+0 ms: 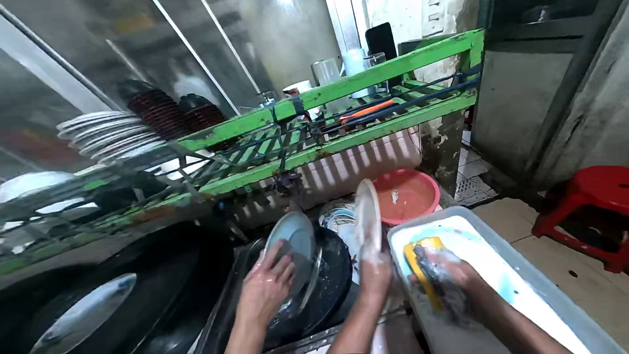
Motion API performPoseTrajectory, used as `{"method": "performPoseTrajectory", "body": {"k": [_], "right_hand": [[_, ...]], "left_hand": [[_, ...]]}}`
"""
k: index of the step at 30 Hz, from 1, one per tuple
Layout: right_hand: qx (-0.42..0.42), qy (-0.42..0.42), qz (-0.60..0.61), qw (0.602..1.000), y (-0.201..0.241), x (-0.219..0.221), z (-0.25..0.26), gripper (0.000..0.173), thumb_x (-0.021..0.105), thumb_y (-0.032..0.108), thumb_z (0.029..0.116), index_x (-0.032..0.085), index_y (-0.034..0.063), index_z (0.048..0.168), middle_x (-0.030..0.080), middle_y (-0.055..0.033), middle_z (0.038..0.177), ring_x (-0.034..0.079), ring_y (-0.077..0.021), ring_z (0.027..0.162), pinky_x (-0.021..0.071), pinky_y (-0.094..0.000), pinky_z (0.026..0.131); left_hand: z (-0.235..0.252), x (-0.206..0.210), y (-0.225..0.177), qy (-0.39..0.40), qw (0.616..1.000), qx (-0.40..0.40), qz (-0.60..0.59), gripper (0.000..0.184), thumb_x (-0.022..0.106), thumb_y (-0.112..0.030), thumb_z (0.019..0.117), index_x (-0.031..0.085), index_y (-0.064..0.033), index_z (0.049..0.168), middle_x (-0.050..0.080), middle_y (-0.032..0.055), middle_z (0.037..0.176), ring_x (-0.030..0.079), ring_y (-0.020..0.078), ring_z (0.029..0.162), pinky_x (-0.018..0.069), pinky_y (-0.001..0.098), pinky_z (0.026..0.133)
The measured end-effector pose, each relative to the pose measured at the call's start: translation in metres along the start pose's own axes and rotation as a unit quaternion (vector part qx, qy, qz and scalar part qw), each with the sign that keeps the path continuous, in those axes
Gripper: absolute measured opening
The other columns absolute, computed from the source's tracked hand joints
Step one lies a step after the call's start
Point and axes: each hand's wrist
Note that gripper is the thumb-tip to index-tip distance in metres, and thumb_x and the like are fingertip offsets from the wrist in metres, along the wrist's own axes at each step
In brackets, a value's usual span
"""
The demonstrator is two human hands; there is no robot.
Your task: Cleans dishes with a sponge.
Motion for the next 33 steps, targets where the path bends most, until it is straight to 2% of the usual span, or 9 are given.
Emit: {"method": "performPoseTrajectory", "body": {"k": [2,4,6,9,14,20,24,27,33], "right_hand": [[0.034,-0.082,-0.209,0.974,0.008,-0.025,0.008,0.04,0.054,0.022,0.1064,0.053,-0.0036,0.137,0.065,-0.0174,0.119,0.065,-0.0215,0.106,0.053,-0.0397,0.094],[0.024,-0.123,-0.392,0.912,0.002,-0.057,0.009,0.051,0.055,0.034,0.1054,0.055,-0.0038,0.14,0.062,-0.0255,0.134,0.06,-0.0349,0.126,0.044,-0.0526,0.11],[-0.002,-0.13,-0.495,0.859,-0.003,-0.079,-0.004,0.053,0.047,0.04,0.108,0.055,0.0007,0.142,0.062,-0.0265,0.135,0.06,-0.0408,0.127,0.0441,-0.06,0.109],[0.009,-0.13,-0.542,0.83,-0.008,-0.089,-0.01,0.051,0.042,0.039,0.1096,0.054,0.0035,0.143,0.062,-0.025,0.134,0.061,-0.0418,0.125,0.0464,-0.061,0.106],[0.074,-0.137,-0.557,0.816,-0.009,-0.087,-0.001,0.051,0.043,0.042,0.1082,0.055,0.0056,0.142,0.064,-0.0227,0.134,0.062,-0.0405,0.125,0.0481,-0.0614,0.104],[0.092,-0.122,-0.533,0.832,-0.005,-0.088,0.003,0.051,0.042,0.043,0.1082,0.053,0.0082,0.145,0.06,-0.0201,0.14,0.058,-0.0368,0.131,0.0449,-0.0599,0.108],[0.079,-0.135,-0.504,0.85,-0.005,-0.089,0.001,0.051,0.043,0.043,0.1079,0.053,0.0099,0.145,0.06,-0.0188,0.141,0.057,-0.0356,0.132,0.0444,-0.0593,0.109],[0.051,-0.139,-0.497,0.855,-0.012,-0.089,0.004,0.051,0.044,0.044,0.1072,0.054,0.0102,0.145,0.06,-0.0174,0.141,0.057,-0.0337,0.133,0.0439,-0.058,0.111],[0.024,-0.141,-0.521,0.842,-0.02,-0.082,0.009,0.052,0.049,0.042,0.1058,0.053,0.0116,0.147,0.059,-0.0157,0.144,0.054,-0.0321,0.136,0.0416,-0.0549,0.114]], "left_hand": [[-0.002,-0.009,-0.002,-0.059,0.993,0.043,0.094,0.035,0.034,0.004,0.1064,0.047,0.0231,0.134,0.059,0.0325,0.127,0.057,0.0156,0.105,0.0409,0.0198,0.095],[-0.003,-0.009,-0.012,-0.084,0.988,0.039,0.12,0.032,0.034,-0.001,0.1082,0.051,0.0239,0.119,0.058,0.0248,0.1,0.051,0.0104,0.082,0.0408,0.0171,0.079],[0.013,0.007,-0.008,0.035,0.982,0.092,0.161,0.032,0.04,0.003,0.1054,0.051,0.026,0.125,0.06,0.0345,0.118,0.057,0.02,0.099,0.0428,0.0243,0.092],[0.117,0.138,0.114,-0.011,0.91,0.4,0.111,0.033,0.049,-0.001,0.0989,0.066,0.0121,0.124,0.068,0.0318,0.118,0.069,0.0369,0.11,0.0525,0.0387,0.1],[0.128,0.213,0.093,0.308,0.866,0.195,0.343,0.041,0.052,-0.01,0.1006,0.059,-0.0062,0.141,0.06,0.0169,0.141,0.055,0.0313,0.134,0.043,0.0504,0.114],[0.128,0.224,0.091,0.281,0.849,0.169,0.415,0.048,0.051,-0.011,0.1008,0.05,-0.0091,0.149,0.06,0.0189,0.14,0.058,0.0344,0.131,0.0464,0.0526,0.109],[0.134,0.216,0.093,0.264,0.91,0.168,0.272,0.048,0.052,-0.006,0.1001,0.052,-0.0091,0.148,0.057,0.0152,0.146,0.054,0.0273,0.136,0.0421,0.0463,0.115],[0.129,0.205,0.092,0.275,0.952,0.065,0.114,0.039,0.057,-0.006,0.0991,0.063,-0.0105,0.137,0.066,0.0144,0.131,0.064,0.0251,0.117,0.0519,0.0455,0.099],[0.109,0.186,0.092,0.303,0.95,0.026,0.065,0.041,0.06,-0.004,0.0984,0.06,-0.0069,0.139,0.065,0.015,0.132,0.065,0.0236,0.116,0.0523,0.0434,0.1]]}}
Point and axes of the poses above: each hand's wrist, its own z-axis towards the middle knuckle, its own x-axis out of the palm, y = z × x
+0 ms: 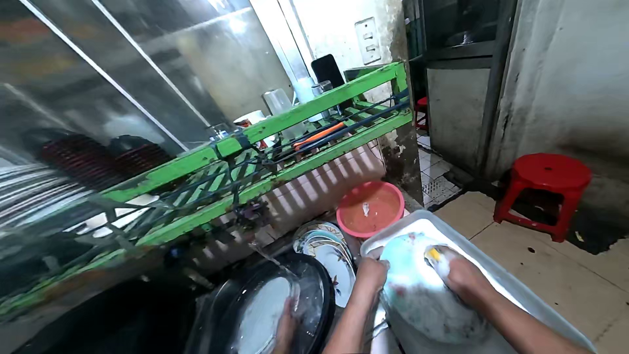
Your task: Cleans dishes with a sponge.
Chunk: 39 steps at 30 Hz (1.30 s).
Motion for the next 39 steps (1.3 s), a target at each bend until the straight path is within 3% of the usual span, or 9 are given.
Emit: {"method": "performPoseTrajectory", "body": {"k": [7,14,16,21,26,31,35,37,39], "right_hand": [[0.008,-0.017,0.017,1.0,-0.001,-0.005,0.001,0.051,0.047,0.042,0.1066,0.054,0.0103,0.146,0.06,-0.0174,0.141,0.056,-0.0341,0.134,0.0426,-0.0569,0.112],[0.009,-0.035,0.106,0.994,0.003,-0.007,-0.015,0.05,0.048,0.039,0.1069,0.051,0.0093,0.148,0.061,-0.0191,0.139,0.058,-0.035,0.131,0.0443,-0.0569,0.11],[-0.047,-0.048,0.11,0.992,0.022,0.0,-0.032,0.048,0.049,0.034,0.1057,0.052,0.0115,0.148,0.063,-0.0168,0.138,0.061,-0.0324,0.128,0.0473,-0.0544,0.108],[-0.152,-0.11,0.181,0.965,0.069,0.0,-0.029,0.051,0.057,0.034,0.1013,0.056,0.0087,0.145,0.062,-0.0149,0.141,0.058,-0.0282,0.133,0.0434,-0.0466,0.115],[-0.036,-0.168,0.196,0.966,0.071,-0.013,0.005,0.048,0.054,0.033,0.1051,0.055,0.0028,0.142,0.065,-0.0236,0.13,0.063,-0.0385,0.123,0.048,-0.0567,0.106],[-0.226,-0.175,0.27,0.919,0.103,0.025,-0.018,0.051,0.064,0.034,0.0949,0.063,0.0065,0.138,0.062,-0.0143,0.142,0.053,-0.0265,0.138,0.0394,-0.045,0.119],[-0.065,-0.18,0.292,0.937,0.068,-0.006,0.034,0.047,0.059,0.036,0.1038,0.059,0.0009,0.135,0.068,-0.0249,0.12,0.066,-0.0395,0.111,0.0503,-0.0618,0.099],[-0.084,-0.184,0.29,0.935,0.073,-0.012,0.024,0.045,0.06,0.034,0.1033,0.059,0.002,0.135,0.068,-0.0232,0.118,0.067,-0.0372,0.109,0.0516,-0.0605,0.097],[-0.172,-0.158,0.264,0.936,0.091,-0.006,-0.004,0.041,0.063,0.035,0.1,0.065,0.007,0.13,0.071,-0.0158,0.115,0.069,-0.0292,0.107,0.0548,-0.054,0.096]], "left_hand": [[0.0,-0.002,-0.011,-0.01,0.988,0.032,0.15,0.031,0.06,-0.014,0.0997,0.068,-0.0047,0.128,0.06,0.0173,0.139,0.054,0.0294,0.131,0.0421,0.0466,0.112],[-0.044,0.013,-0.033,0.028,0.958,-0.021,-0.283,0.06,0.054,0.009,0.0923,0.043,-0.0055,0.15,0.064,0.0184,0.123,0.068,0.0246,0.097,0.0591,0.0404,0.078],[-0.055,0.02,-0.03,0.018,0.92,-0.03,-0.39,0.068,0.05,0.018,0.0795,0.047,-0.0036,0.143,0.067,0.0194,0.109,0.07,0.0256,0.082,0.0597,0.041,0.064],[-0.087,0.028,-0.019,0.005,0.956,0.014,-0.293,0.045,0.057,0.015,0.0755,0.053,0.0018,0.119,0.065,0.0123,0.095,0.065,0.0184,0.082,0.0562,0.0369,0.07],[-0.114,0.018,-0.027,-0.007,0.958,0.078,-0.276,0.086,0.055,0.016,0.0757,0.029,-0.0014,0.156,0.06,0.0167,0.13,0.065,0.0164,0.105,0.0563,0.0344,0.088],[-0.107,0.006,-0.02,-0.051,0.945,0.056,-0.318,0.061,0.053,0.021,0.0791,0.045,0.0017,0.137,0.063,0.0121,0.11,0.065,0.0143,0.09,0.0572,0.0315,0.074],[-0.119,0.012,0.0,0.003,0.936,0.126,-0.329,0.094,0.051,0.015,0.077,0.019,-0.0072,0.162,0.047,0.0156,0.15,0.059,0.0173,0.121,0.055,0.0362,0.094],[-0.125,0.01,-0.005,0.003,0.932,0.081,-0.353,0.081,0.052,0.015,0.0794,0.032,-0.0037,0.156,0.059,0.0142,0.132,0.065,0.0172,0.107,0.0578,0.0367,0.086],[-0.124,0.001,-0.016,-0.001,0.932,0.018,-0.362,0.047,0.052,0.015,0.0789,0.054,0.0002,0.124,0.069,0.0085,0.094,0.069,0.0145,0.081,0.0602,0.0341,0.07]]}}
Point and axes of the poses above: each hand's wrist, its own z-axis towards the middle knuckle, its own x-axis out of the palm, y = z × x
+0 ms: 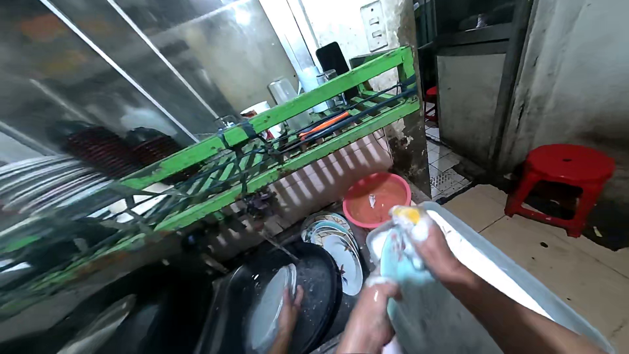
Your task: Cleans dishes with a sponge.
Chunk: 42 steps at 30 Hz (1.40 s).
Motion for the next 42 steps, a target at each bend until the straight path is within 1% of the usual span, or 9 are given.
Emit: {"method": "performPoseTrajectory", "body": {"k": [3,7,11,14,19,23,29,36,42], "right_hand": [[-0.179,0.016,-0.013,0.984,0.018,0.019,-0.021,0.041,0.068,0.038,0.0907,0.073,0.0105,0.121,0.074,-0.0098,0.115,0.068,-0.0246,0.113,0.0532,-0.049,0.1],[0.013,-0.037,-0.046,0.998,-0.014,-0.004,0.018,0.042,0.06,0.036,0.1028,0.064,0.0055,0.131,0.071,-0.0203,0.114,0.07,-0.0356,0.101,0.055,-0.0605,0.092],[-0.035,0.008,-0.063,0.997,0.013,-0.007,-0.006,0.039,0.064,0.038,0.099,0.069,0.0113,0.127,0.073,-0.0124,0.114,0.07,-0.0274,0.105,0.0562,-0.0534,0.094],[-0.195,0.027,-0.066,0.978,0.023,0.009,-0.028,0.04,0.069,0.035,0.0898,0.074,0.0102,0.121,0.075,-0.0106,0.116,0.069,-0.0282,0.114,0.0507,-0.054,0.103],[0.047,-0.045,-0.03,0.997,-0.019,-0.017,0.013,0.045,0.061,0.039,0.1017,0.061,0.0076,0.133,0.07,-0.0196,0.109,0.07,-0.0345,0.091,0.0559,-0.0604,0.084],[-0.11,0.022,-0.049,0.993,0.026,0.001,-0.027,0.041,0.067,0.037,0.094,0.072,0.0102,0.125,0.074,-0.0112,0.115,0.069,-0.0259,0.109,0.0541,-0.051,0.099],[0.006,-0.066,-0.055,0.996,-0.026,-0.003,0.004,0.04,0.061,0.03,0.1023,0.064,0.0083,0.136,0.066,-0.0175,0.133,0.063,-0.0335,0.123,0.049,-0.0577,0.105],[-0.153,0.072,-0.059,0.984,0.02,0.036,-0.056,0.045,0.069,0.027,0.0932,0.067,0.0055,0.133,0.068,-0.0148,0.134,0.06,-0.0296,0.133,0.0418,-0.0508,0.117],[-0.066,0.04,-0.146,0.986,-0.003,0.021,-0.024,0.047,0.057,0.034,0.1011,0.061,0.0084,0.141,0.06,-0.0152,0.145,0.052,-0.0301,0.14,0.0412,-0.0482,0.117]], "left_hand": [[0.013,-0.008,-0.002,0.049,0.998,0.008,-0.036,0.03,0.05,0.016,0.0822,0.057,-0.0033,0.104,0.069,0.0037,0.084,0.069,0.0119,0.077,0.06,0.0316,0.071],[-0.004,-0.014,-0.001,0.075,0.992,0.103,-0.018,0.038,0.052,0.011,0.0849,0.053,0.0103,0.123,0.07,0.0113,0.101,0.069,0.013,0.089,0.0592,0.03,0.079],[-0.071,0.05,-0.131,-0.058,0.982,-0.175,0.039,0.023,0.04,0.007,0.0985,0.06,0.0046,0.108,0.067,0.0067,0.087,0.063,0.0076,0.075,0.0518,0.018,0.077],[-0.044,0.011,-0.091,0.021,0.993,-0.097,0.064,0.017,0.045,0.006,0.0965,0.061,0.0034,0.102,0.067,0.0039,0.086,0.063,0.0052,0.075,0.0518,0.0181,0.076],[-0.051,0.022,-0.093,-0.029,0.993,-0.114,0.004,0.025,0.046,0.012,0.0932,0.055,0.007,0.116,0.067,0.0091,0.089,0.064,0.0082,0.074,0.0534,0.0187,0.071],[-0.017,-0.013,-0.04,0.123,0.991,-0.056,0.003,0.022,0.047,0.005,0.0926,0.06,-0.001,0.109,0.07,0.0036,0.088,0.068,0.0082,0.078,0.0577,0.0238,0.072],[-0.068,0.045,-0.111,-0.068,0.987,-0.118,0.079,0.035,0.034,0.019,0.0968,0.043,0.0168,0.131,0.056,0.0221,0.105,0.055,0.0127,0.084,0.0466,0.0187,0.078],[0.024,-0.027,-0.023,-0.021,0.962,0.181,-0.202,0.04,0.027,-0.026,0.1115,0.053,-0.0017,0.129,0.071,0.011,0.098,0.072,0.0166,0.087,0.0629,0.0367,0.077],[0.026,-0.031,-0.001,-0.023,0.964,0.144,-0.224,0.042,0.03,-0.03,0.1116,0.052,-0.0043,0.136,0.071,0.0141,0.108,0.072,0.022,0.094,0.0628,0.0429,0.08]]}}
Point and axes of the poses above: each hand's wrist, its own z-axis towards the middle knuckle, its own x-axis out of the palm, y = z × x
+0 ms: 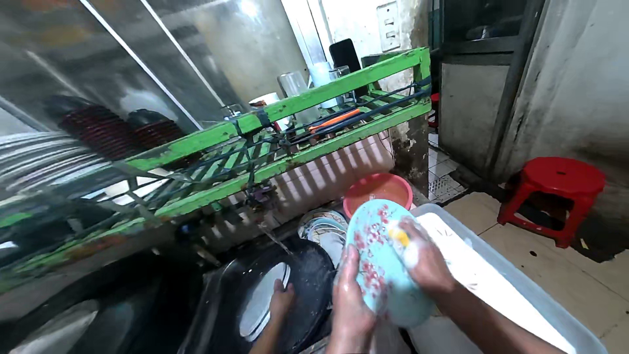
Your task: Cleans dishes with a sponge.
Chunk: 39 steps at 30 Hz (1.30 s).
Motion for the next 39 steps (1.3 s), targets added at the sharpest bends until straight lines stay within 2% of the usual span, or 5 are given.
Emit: {"method": "performPoseTrajectory", "body": {"k": [7,13,24,32,39], "right_hand": [[0.116,-0.09,0.224,0.964,-0.009,-0.014,0.031,0.04,0.061,0.03,0.1031,0.061,0.0036,0.134,0.07,-0.0167,0.114,0.068,-0.0255,0.098,0.0567,-0.0503,0.088],[0.138,-0.202,0.636,0.732,0.013,-0.074,0.033,0.028,0.039,0.043,0.1095,0.058,0.0237,0.117,0.066,0.0072,0.086,0.065,-0.0039,0.072,0.0565,-0.0247,0.06],[0.079,0.043,0.057,0.994,0.003,-0.028,-0.005,0.043,0.062,0.037,0.1001,0.067,0.0079,0.131,0.07,-0.0133,0.126,0.065,-0.0263,0.12,0.05,-0.0493,0.107],[0.112,-0.126,0.14,0.976,-0.024,-0.073,0.03,0.04,0.059,0.031,0.1046,0.061,0.0032,0.134,0.068,-0.0245,0.117,0.068,-0.0395,0.103,0.0527,-0.0636,0.091],[-0.25,-0.069,0.013,0.966,0.034,-0.047,-0.006,0.035,0.075,0.034,0.0843,0.075,0.0153,0.114,0.076,-0.0048,0.108,0.07,-0.0234,0.108,0.0552,-0.0524,0.096]], "left_hand": [[-0.035,0.011,0.003,0.008,0.988,0.025,0.154,0.055,0.034,-0.026,0.109,0.027,-0.0039,0.159,0.052,0.0107,0.147,0.06,0.0101,0.122,0.0532,0.0314,0.1],[0.005,-0.006,-0.011,-0.089,0.983,0.115,0.111,0.069,0.014,-0.056,0.1088,0.057,-0.0064,0.13,0.071,0.0102,0.105,0.072,0.0212,0.093,0.0626,0.0433,0.077],[0.017,0.006,0.028,0.001,0.995,-0.091,0.051,0.058,0.047,0.016,0.0773,0.051,0.0039,0.134,0.069,0.0203,0.109,0.071,0.027,0.091,0.0618,0.0453,0.074],[-0.023,0.0,0.037,0.156,0.969,-0.038,0.19,0.078,0.049,0.012,0.0737,0.037,0.0058,0.15,0.061,0.0134,0.135,0.064,0.0134,0.115,0.0562,0.0336,0.097],[-0.009,0.019,0.001,0.154,0.951,-0.155,0.217,0.035,0.055,0.018,0.0718,0.06,-0.0064,0.097,0.072,0.0012,0.08,0.07,0.0097,0.073,0.0602,0.0298,0.067]]}}
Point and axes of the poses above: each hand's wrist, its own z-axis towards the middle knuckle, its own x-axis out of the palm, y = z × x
